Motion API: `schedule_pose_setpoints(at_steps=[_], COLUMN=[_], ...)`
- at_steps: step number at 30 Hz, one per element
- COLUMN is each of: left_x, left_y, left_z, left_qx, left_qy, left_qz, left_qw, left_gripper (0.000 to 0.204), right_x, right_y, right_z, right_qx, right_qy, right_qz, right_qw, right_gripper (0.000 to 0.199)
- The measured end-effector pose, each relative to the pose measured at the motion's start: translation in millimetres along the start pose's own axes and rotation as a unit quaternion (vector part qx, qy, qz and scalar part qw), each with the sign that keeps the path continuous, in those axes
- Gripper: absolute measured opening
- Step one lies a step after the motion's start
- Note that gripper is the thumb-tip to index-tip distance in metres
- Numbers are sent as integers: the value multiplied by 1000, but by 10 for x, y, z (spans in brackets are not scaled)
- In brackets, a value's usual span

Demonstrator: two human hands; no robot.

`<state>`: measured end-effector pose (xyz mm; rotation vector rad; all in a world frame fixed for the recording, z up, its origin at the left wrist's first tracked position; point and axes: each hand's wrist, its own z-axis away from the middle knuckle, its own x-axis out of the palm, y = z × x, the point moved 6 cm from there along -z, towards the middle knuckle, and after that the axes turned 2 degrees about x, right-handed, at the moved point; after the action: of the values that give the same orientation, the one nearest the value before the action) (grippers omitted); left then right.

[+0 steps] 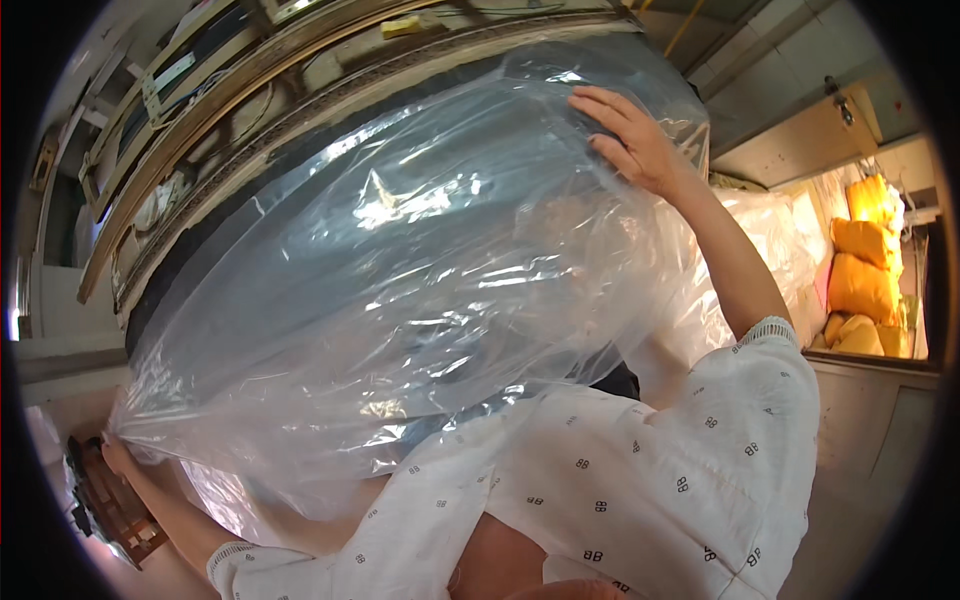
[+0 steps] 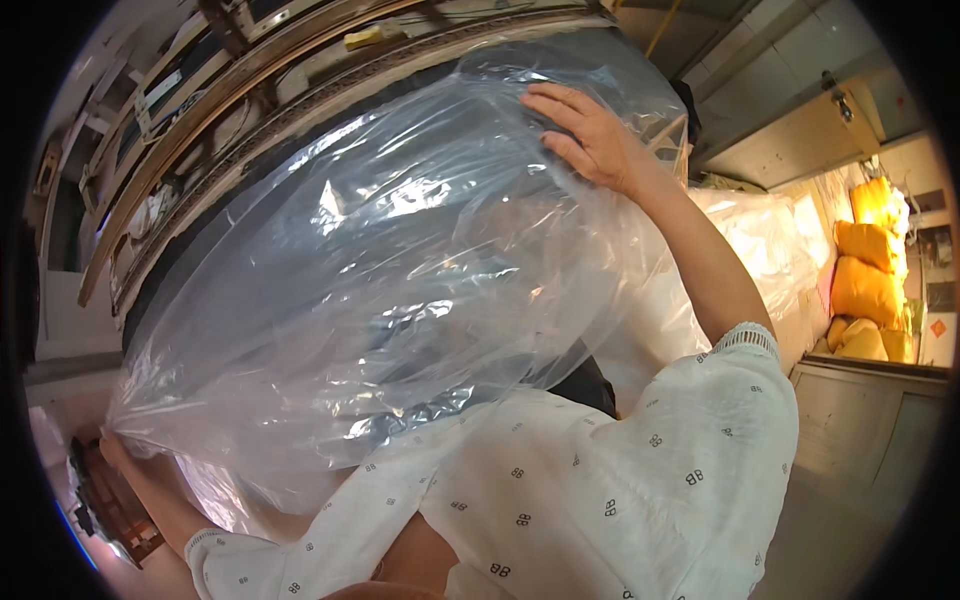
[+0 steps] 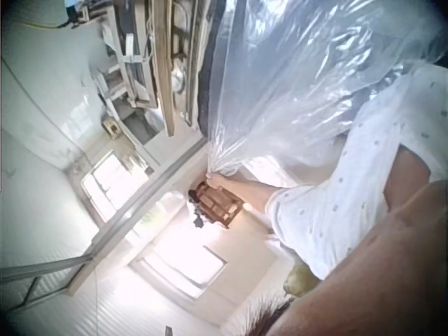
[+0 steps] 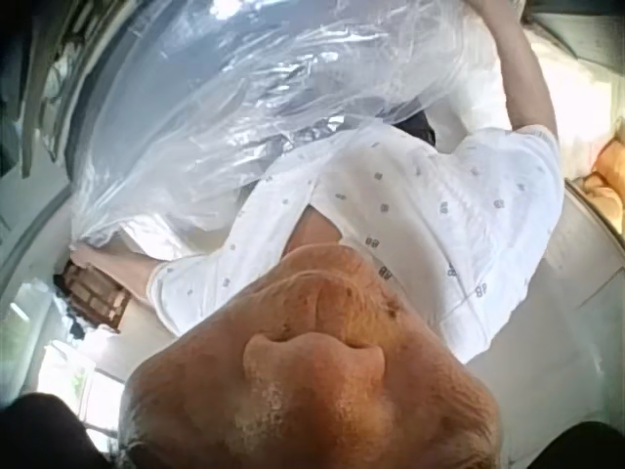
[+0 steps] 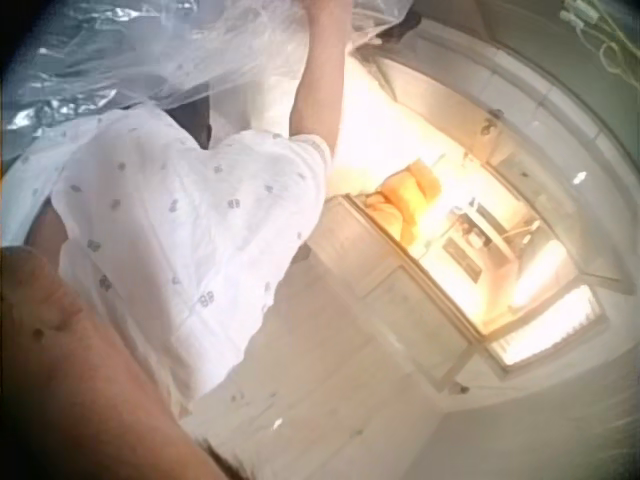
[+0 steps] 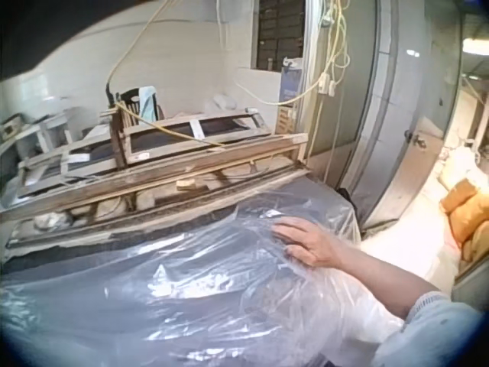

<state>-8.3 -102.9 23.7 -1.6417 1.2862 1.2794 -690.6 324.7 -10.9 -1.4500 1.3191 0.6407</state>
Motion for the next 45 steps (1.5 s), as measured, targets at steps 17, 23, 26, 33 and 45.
schedule_pose_setpoints(at_steps=[17,23,26,33,45], left_x=[94,125,59,72,-340], left_y=[3388,3496,3556,3209,710], left_z=[2485,2548,2646,2579,1713], left_qx=[463,463,479,437,331], left_qy=[-176,-190,-215,-226,-17], left_qz=[527,512,517,501,382], left_qw=[691,699,676,712,863], left_gripper=[10,10,8,9,9], right_x=[165,-636,-1166,-526,525], right_y=[509,1877,1960,1838,-291], right_z=[1945,1207,524,-536,-135], right_qx=[554,424,252,213,-14], right_qy=[126,295,389,154,-51], right_qz=[-678,-417,134,375,75], right_qw=[466,748,876,889,996], right_gripper=[22,12,11,29,61])
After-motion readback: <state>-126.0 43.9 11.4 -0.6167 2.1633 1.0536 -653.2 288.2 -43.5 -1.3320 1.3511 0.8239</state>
